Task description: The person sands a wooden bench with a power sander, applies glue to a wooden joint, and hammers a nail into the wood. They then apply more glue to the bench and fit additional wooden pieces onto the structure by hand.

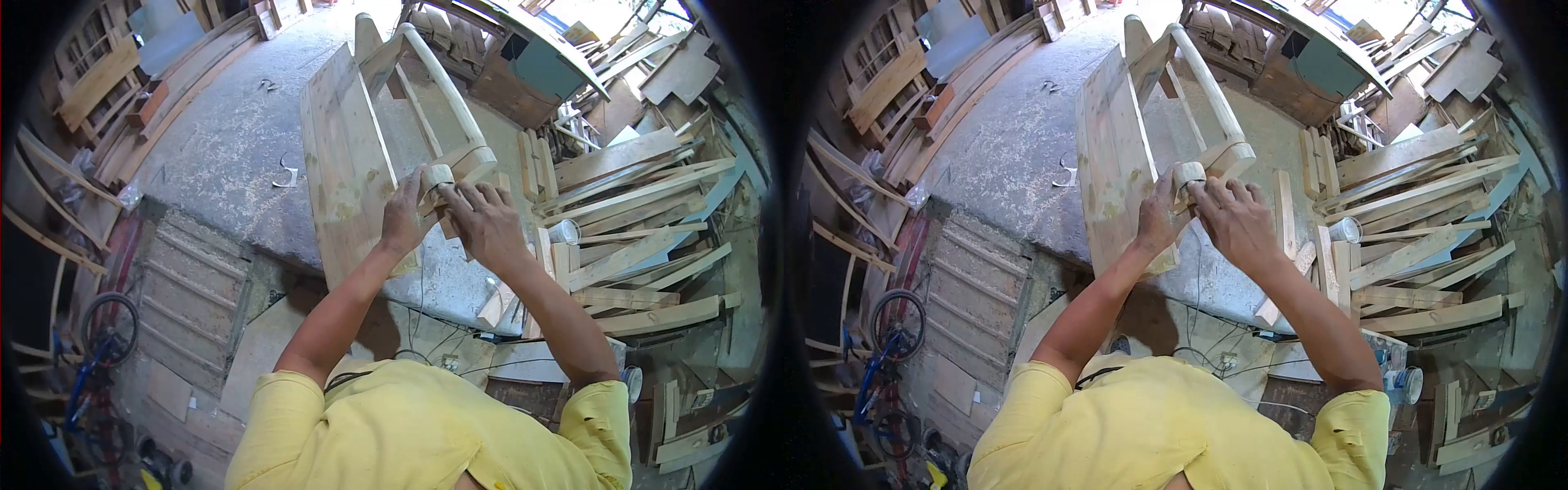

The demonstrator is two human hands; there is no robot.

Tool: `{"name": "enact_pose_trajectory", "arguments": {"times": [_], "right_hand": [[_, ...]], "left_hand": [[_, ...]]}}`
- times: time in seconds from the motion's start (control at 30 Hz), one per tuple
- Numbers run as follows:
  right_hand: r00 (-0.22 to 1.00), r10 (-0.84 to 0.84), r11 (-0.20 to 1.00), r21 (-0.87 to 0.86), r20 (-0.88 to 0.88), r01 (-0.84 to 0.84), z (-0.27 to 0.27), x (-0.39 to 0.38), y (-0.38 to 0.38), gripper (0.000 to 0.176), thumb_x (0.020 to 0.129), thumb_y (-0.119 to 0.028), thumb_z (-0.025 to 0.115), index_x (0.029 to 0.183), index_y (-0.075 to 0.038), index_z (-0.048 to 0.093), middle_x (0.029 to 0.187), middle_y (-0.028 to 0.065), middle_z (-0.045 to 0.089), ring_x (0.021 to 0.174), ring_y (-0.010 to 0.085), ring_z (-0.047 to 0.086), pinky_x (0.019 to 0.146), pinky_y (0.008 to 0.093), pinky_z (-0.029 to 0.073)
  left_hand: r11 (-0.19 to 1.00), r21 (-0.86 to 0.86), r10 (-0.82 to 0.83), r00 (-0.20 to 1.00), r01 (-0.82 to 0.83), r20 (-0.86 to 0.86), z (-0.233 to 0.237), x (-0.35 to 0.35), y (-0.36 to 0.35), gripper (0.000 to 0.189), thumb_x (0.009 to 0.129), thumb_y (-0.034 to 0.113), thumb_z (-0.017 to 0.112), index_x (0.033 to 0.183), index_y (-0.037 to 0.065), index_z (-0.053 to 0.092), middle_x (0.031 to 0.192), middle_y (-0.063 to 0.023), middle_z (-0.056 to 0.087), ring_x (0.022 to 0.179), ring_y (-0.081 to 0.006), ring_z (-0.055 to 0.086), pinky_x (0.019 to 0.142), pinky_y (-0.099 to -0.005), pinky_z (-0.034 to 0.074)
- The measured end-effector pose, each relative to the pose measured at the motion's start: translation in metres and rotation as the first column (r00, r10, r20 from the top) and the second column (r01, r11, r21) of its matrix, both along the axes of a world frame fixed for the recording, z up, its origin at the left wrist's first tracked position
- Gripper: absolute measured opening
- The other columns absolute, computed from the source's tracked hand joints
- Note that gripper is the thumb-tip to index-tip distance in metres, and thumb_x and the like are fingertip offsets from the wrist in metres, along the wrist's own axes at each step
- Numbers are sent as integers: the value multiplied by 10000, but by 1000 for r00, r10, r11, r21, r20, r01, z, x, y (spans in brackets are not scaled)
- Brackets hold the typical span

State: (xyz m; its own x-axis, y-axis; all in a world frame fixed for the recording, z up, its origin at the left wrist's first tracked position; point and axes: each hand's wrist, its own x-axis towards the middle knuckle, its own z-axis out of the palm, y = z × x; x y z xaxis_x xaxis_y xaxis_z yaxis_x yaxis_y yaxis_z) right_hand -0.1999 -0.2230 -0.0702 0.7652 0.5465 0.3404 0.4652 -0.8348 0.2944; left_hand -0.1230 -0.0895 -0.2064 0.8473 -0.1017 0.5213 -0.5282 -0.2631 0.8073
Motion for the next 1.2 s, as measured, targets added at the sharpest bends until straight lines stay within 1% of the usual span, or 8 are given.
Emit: {"name": "enact_pose_trajectory", "arguments": {"times": [0.13, 0.2, 0.3, 0.5, 0.77, 0.97, 1.07, 1.2], "right_hand": [[1000, -8, 991, 133, 1, 8, 3, -4, -11, 410, 902, -205, 660, 1293, -103, 597, 1201, 119, 630, 1054, 297, 615, 920, 441, 457], [999, -42, 981, 188, 9, 39, 1, -13, -16, 430, 889, -196, 681, 1298, -89, 598, 1194, 128, 641, 1071, 306, 617, 933, 440, 468], [990, -137, 922, 363, -25, 137, -26, -32, -29, 418, 878, -236, 691, 1261, -86, 614, 1192, 134, 624, 1037, 315, 614, 897, 444, 451], [939, -257, 794, 503, -229, 340, -77, -87, -71, 373, 855, -229, 729, 1193, -90, 657, 1218, 144, 617, 1031, 347, 614, 902, 448, 472], [714, -448, 537, 477, -538, 696, -183, -194, -121, 361, 897, -337, 675, 1161, -91, 664, 1226, 139, 591, 1092, 343, 596, 912, 472, 480], [363, -392, 321, 244, -845, 915, -297, -295, -141, 419, 871, -399, 702, 1130, -70, 685, 1169, 186, 619, 1081, 378, 594, 920, 442, 491], [327, -363, 244, 250, -873, 937, -367, -341, -152, 421, 854, -412, 713, 1097, -68, 701, 1100, 176, 658, 1059, 358, 610, 916, 433, 493], [234, -266, 110, 212, -935, 971, -377, -358, -163, 401, 850, -390, 717, 1077, -59, 711, 1033, 159, 691, 1007, 328, 641, 882, 417, 508]], "left_hand": [[999, 15, 40, 998, -41, 54, 4, -7, 1, 903, 748, 159, 826, 1493, 63, 326, 1340, -224, 547, 1197, -402, 573, 967, -463, 494], [980, -144, 184, 899, -137, 398, 4, -14, 4, 741, 774, 104, 795, 1421, 93, 434, 1326, -208, 523, 1191, -395, 552, 969, -461, 485], [995, -11, 88, 864, -96, 496, -1, -14, 11, 666, 795, 66, 777, 1393, 139, 492, 1300, -185, 510, 1170, -377, 538, 956, -465, 477], [997, 62, 12, 878, -48, 479, -7, -2, 14, 495, 745, 6, 788, 1211, 104, 653, 1243, -145, 539, 1153, -326, 542, 957, -440, 478], [975, 219, -141, 843, 28, 519, 23, 7, 29, 402, 711, 2, 828, 1071, 42, 654, 1105, -144, 535, 1039, -317, 545, 875, -417, 471], [944, 328, -204, 829, 26, 521, 34, 13, 35, 397, 721, 47, 848, 1042, 62, 615, 1138, -155, 522, 1088, -327, 520, 928, -436, 433], [944, 331, -209, 802, 15, 560, 37, 13, 32, 370, 754, 83, 834, 1053, 63, 616, 1181, -162, 521, 1113, -330, 519, 939, -441, 436], [943, 315, -118, 778, -106, 617, 31, 8, 31, 305, 820, 110, 794, 1070, 64, 624, 1255, -168, 521, 1181, -339, 503, 954, -449, 438]]}}
